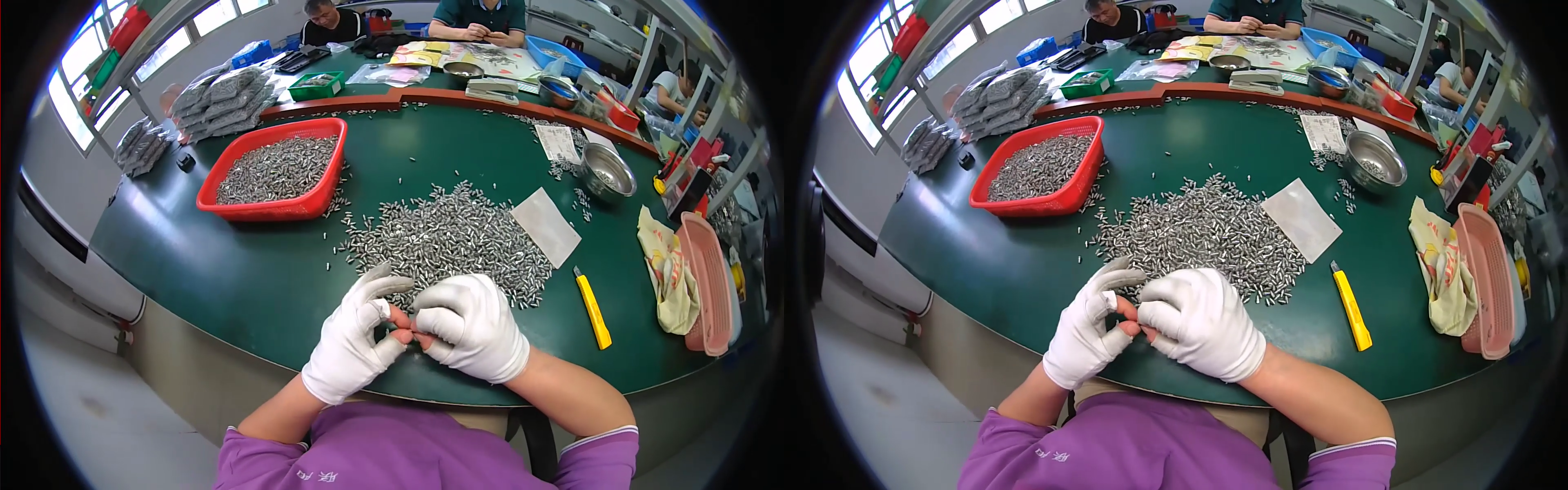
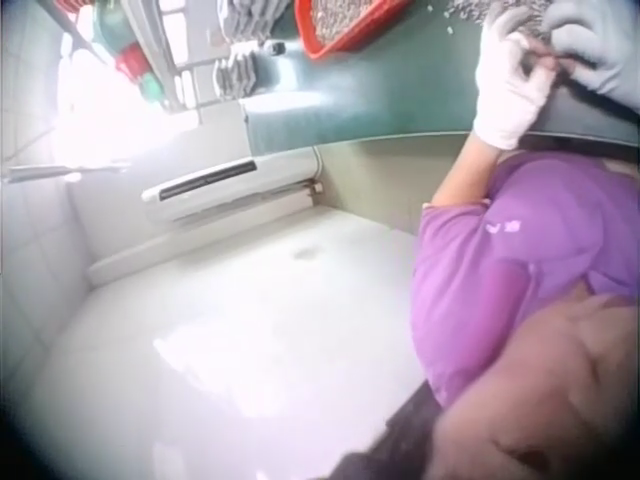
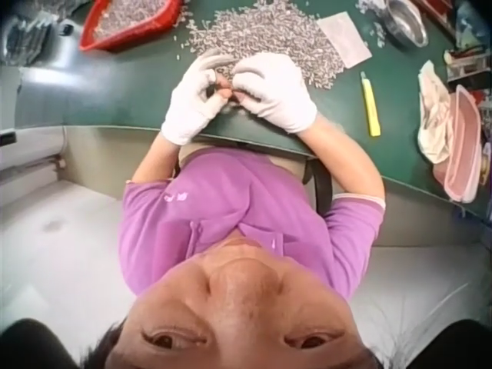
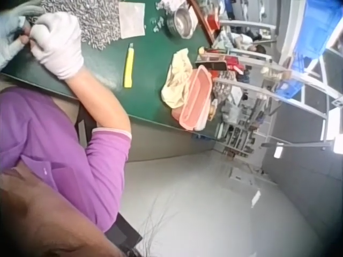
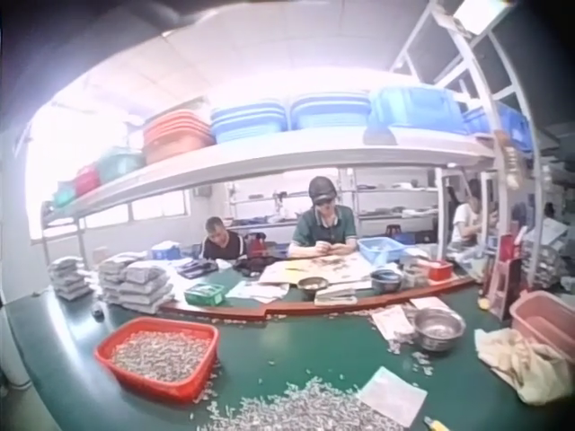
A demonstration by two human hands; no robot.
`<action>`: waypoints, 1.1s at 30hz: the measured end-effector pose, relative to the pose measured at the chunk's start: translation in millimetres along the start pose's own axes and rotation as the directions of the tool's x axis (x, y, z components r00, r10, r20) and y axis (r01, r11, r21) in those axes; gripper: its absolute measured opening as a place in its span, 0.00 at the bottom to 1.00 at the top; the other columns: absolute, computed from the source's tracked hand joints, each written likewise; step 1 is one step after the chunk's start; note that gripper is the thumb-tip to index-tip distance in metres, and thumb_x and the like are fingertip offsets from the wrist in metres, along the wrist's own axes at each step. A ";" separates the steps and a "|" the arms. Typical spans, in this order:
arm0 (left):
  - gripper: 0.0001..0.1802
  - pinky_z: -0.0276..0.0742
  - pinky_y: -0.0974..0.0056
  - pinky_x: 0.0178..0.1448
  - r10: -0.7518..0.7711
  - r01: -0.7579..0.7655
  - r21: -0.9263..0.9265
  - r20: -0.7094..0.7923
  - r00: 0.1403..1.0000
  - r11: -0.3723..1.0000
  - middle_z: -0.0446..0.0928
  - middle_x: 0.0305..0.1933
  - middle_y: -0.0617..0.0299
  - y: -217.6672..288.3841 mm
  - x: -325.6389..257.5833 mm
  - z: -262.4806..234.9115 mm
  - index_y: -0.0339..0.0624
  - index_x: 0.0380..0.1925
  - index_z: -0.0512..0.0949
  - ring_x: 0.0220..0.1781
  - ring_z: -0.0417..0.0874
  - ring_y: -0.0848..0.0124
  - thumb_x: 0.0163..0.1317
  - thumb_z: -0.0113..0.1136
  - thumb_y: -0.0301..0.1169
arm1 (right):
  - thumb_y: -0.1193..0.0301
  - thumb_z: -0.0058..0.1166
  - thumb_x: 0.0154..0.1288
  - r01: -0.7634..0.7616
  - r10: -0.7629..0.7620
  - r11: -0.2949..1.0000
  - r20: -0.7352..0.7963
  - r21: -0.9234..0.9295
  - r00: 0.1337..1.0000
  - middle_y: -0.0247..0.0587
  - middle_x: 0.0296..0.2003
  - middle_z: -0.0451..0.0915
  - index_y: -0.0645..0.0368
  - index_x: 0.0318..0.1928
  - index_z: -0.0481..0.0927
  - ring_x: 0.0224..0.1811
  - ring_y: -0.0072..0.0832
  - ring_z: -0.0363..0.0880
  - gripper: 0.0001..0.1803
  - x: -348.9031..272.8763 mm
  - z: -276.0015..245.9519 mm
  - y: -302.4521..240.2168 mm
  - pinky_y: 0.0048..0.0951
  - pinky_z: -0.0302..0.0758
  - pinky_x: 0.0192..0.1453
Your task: Manually inspecting and sorting small metal pins on a workbench in a manufacturing setting.
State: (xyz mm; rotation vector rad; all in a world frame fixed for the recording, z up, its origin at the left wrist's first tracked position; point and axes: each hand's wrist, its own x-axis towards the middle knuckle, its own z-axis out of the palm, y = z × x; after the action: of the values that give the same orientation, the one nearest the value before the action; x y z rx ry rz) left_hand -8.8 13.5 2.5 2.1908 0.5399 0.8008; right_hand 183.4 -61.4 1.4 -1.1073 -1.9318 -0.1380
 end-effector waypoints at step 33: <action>0.15 0.65 0.44 0.69 0.016 -0.075 0.395 0.151 0.988 0.916 0.70 0.67 0.47 -3.1 -31.8 -3.5 0.42 0.29 0.73 0.72 0.63 0.36 0.40 0.69 0.21 | 0.56 0.48 0.74 -0.897 0.896 0.442 0.068 -0.018 0.440 0.50 0.32 0.83 0.61 0.59 0.71 0.32 0.44 0.84 0.24 -83.7 -59.6 -110.9 0.35 0.80 0.39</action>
State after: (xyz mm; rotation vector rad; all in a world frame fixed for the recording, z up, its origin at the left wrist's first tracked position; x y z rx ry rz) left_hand -34.3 -1.4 -9.9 2.6230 0.6240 0.5843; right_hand 157.0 -210.0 10.0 -2.0070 -1.1221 0.5310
